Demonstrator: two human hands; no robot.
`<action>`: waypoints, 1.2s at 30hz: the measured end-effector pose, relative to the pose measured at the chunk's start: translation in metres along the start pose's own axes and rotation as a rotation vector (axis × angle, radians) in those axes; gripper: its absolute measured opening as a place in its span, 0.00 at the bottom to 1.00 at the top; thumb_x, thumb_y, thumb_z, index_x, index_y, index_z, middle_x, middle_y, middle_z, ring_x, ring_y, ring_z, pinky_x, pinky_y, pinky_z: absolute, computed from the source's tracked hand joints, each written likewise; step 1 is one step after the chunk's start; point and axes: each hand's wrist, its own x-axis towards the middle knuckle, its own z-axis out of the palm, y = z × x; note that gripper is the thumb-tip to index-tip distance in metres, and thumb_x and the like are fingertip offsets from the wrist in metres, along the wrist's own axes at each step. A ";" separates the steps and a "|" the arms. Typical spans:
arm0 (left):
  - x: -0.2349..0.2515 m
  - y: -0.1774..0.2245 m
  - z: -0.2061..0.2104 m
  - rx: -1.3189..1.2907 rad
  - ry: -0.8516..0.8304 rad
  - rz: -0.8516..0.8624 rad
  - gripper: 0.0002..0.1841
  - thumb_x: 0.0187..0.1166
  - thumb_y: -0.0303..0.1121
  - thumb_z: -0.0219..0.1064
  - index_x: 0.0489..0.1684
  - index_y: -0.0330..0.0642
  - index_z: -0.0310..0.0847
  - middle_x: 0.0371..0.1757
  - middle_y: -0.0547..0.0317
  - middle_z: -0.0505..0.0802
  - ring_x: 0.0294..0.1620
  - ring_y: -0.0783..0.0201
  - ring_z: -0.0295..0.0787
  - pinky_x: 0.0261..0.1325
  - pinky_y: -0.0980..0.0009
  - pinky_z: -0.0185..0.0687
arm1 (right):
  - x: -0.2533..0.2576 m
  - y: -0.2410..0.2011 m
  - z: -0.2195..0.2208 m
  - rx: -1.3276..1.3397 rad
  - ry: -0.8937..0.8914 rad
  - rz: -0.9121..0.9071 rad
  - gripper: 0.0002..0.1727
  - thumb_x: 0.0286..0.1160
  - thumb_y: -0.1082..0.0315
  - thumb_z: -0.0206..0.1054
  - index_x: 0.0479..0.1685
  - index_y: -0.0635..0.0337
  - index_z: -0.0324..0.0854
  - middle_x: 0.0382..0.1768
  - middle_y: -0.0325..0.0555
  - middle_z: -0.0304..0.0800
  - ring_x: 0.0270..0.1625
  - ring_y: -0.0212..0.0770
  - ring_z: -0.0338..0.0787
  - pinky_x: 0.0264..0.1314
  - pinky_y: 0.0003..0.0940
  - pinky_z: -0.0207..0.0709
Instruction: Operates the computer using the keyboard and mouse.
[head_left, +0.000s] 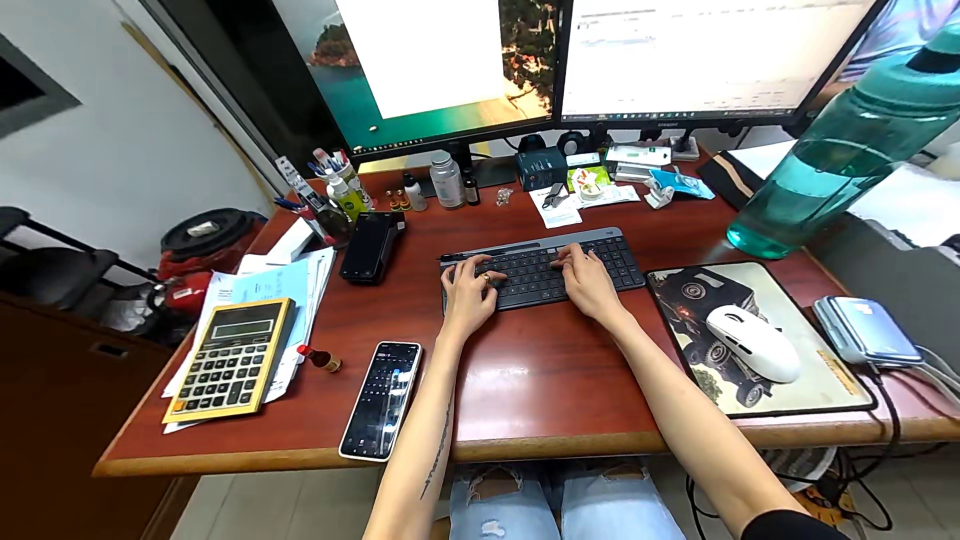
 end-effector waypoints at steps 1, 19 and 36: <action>-0.001 0.000 0.000 0.005 0.000 -0.001 0.15 0.73 0.28 0.61 0.49 0.47 0.95 0.77 0.47 0.83 0.80 0.41 0.73 0.81 0.29 0.49 | 0.000 0.000 0.000 -0.003 0.001 0.004 0.19 0.87 0.72 0.45 0.64 0.70 0.76 0.52 0.58 0.94 0.64 0.57 0.91 0.84 0.64 0.61; -0.001 0.008 0.006 0.052 -0.105 0.027 0.19 0.79 0.38 0.56 0.56 0.57 0.95 0.81 0.54 0.81 0.84 0.42 0.69 0.82 0.26 0.42 | -0.002 -0.002 0.000 -0.106 0.032 -0.058 0.22 0.89 0.65 0.48 0.57 0.64 0.89 0.64 0.56 0.91 0.79 0.58 0.80 0.88 0.69 0.51; 0.003 0.001 0.011 0.045 0.125 -0.038 0.12 0.83 0.34 0.63 0.51 0.48 0.95 0.71 0.46 0.87 0.76 0.42 0.79 0.80 0.28 0.50 | -0.009 -0.008 0.013 -0.230 -0.023 -0.116 0.23 0.91 0.61 0.49 0.63 0.59 0.90 0.78 0.51 0.81 0.87 0.61 0.70 0.89 0.74 0.44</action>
